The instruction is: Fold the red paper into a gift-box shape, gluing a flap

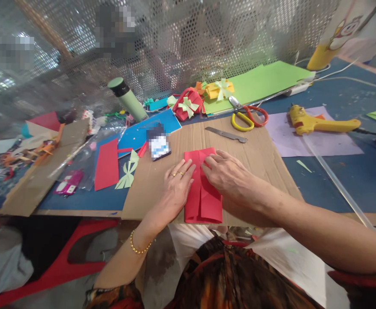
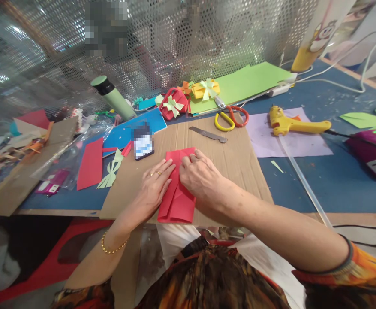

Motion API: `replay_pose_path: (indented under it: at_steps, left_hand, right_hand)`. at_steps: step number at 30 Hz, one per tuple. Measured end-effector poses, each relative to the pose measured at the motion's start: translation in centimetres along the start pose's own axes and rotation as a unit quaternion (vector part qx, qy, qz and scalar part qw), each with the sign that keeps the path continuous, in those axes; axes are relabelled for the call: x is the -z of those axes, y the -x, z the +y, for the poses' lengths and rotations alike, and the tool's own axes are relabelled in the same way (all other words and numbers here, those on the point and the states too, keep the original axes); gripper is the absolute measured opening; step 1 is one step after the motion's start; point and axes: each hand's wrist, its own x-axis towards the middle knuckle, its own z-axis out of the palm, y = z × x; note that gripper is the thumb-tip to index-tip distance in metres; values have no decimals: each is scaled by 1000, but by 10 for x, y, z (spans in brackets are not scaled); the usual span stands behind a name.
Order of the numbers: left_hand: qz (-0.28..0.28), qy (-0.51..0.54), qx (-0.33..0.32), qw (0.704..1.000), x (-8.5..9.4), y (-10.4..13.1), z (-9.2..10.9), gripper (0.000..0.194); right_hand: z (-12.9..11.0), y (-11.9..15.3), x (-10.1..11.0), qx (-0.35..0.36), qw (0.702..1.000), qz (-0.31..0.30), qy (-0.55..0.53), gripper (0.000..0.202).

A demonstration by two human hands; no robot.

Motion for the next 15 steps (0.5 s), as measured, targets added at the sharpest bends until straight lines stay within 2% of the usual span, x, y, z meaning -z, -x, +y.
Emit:
replay_pose_path:
  at_steps: [4, 7, 10, 13, 15]
  left_hand:
    - [-8, -11, -1, 1000, 2, 0, 1, 39]
    - [-27, -16, -8, 999, 11, -5, 2, 38]
    - [-81, 3, -26, 996, 26, -19, 3, 34]
    - [-155, 38, -17, 987, 38, -36, 4, 41]
    - [-183, 39, -17, 982, 41, -44, 4, 36]
  right_hand:
    - [2, 0, 2, 14, 1000, -10, -7, 23]
    - [0, 1, 4, 2, 1000, -7, -6, 23]
    - [-1, 2, 3, 1, 1000, 1, -1, 24]
    - [0, 3, -1, 3, 1000, 8, 3, 25]
    - [1, 4, -3, 4, 1000, 14, 0, 25]
